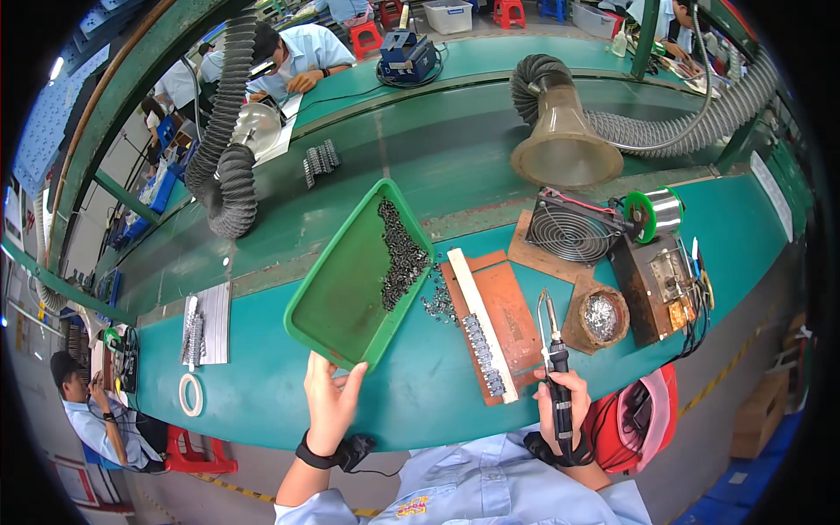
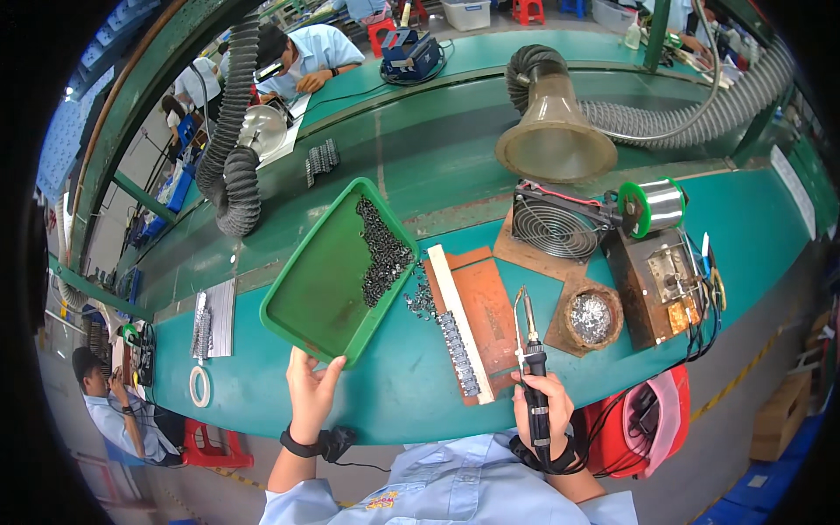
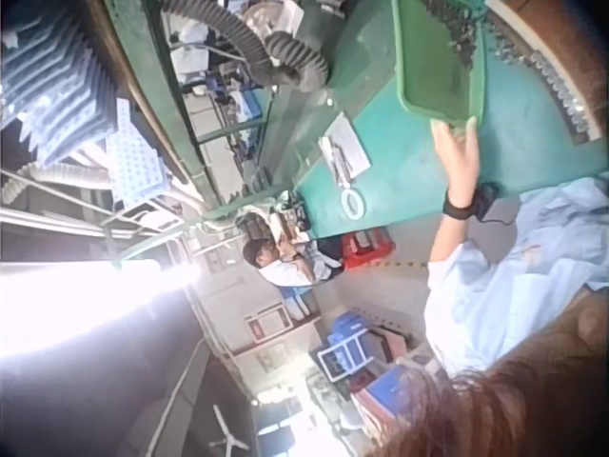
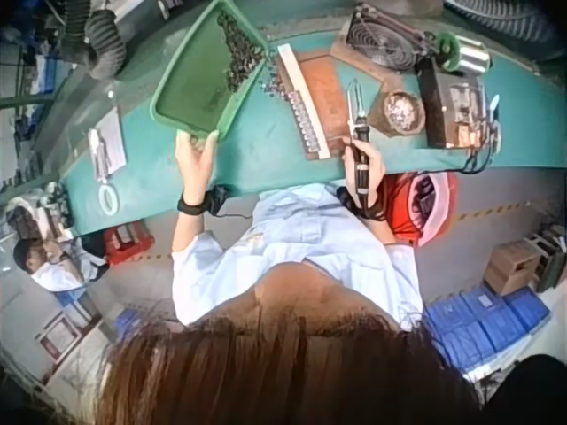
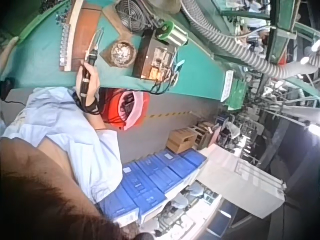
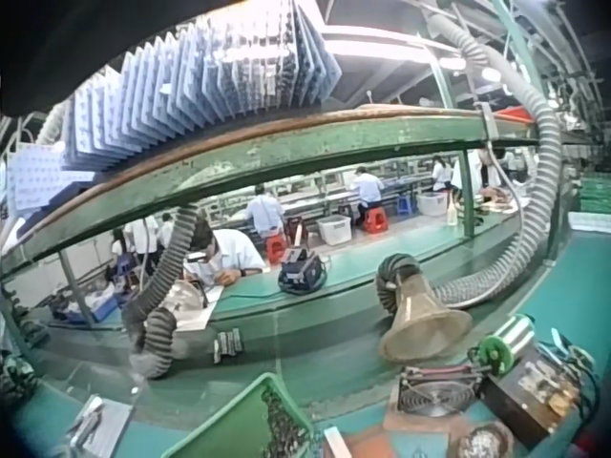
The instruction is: The person pours a tray of metal clips onto the table, then repeatedly places a clip onto a metal strip and solders it into place using a soldering iron.
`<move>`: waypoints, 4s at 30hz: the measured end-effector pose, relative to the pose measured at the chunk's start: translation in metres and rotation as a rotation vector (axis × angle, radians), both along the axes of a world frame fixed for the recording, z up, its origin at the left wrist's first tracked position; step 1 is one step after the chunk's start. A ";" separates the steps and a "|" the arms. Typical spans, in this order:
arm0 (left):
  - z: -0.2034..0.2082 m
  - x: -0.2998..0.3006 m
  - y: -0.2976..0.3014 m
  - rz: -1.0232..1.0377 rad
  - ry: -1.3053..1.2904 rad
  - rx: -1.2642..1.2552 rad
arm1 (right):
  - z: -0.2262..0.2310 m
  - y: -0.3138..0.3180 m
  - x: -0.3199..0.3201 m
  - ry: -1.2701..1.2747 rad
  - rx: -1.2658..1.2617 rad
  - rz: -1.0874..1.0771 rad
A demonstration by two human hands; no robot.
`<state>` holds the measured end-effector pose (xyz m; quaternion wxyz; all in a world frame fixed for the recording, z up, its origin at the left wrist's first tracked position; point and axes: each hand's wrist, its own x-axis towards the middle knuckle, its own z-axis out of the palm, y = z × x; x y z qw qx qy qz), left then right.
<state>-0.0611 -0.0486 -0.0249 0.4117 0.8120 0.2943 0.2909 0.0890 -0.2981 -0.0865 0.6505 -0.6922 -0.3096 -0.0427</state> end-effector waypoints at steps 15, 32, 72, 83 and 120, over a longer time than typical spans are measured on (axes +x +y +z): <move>-0.015 -0.009 -0.014 0.020 0.065 0.229 | 0.000 -0.001 0.000 -0.014 -0.020 0.003; -0.002 -0.014 -0.012 0.080 0.111 0.563 | -0.001 -0.003 0.002 -0.028 -0.027 0.013; -0.029 0.204 0.202 0.233 0.155 0.778 | 0.002 -0.001 0.003 -0.200 -0.105 0.002; -0.041 0.227 0.146 -0.477 0.375 0.568 | -0.004 -0.003 0.004 -0.140 -0.093 0.025; -0.009 0.207 0.155 -0.579 0.561 0.085 | 0.001 -0.007 0.007 -0.173 -0.103 0.054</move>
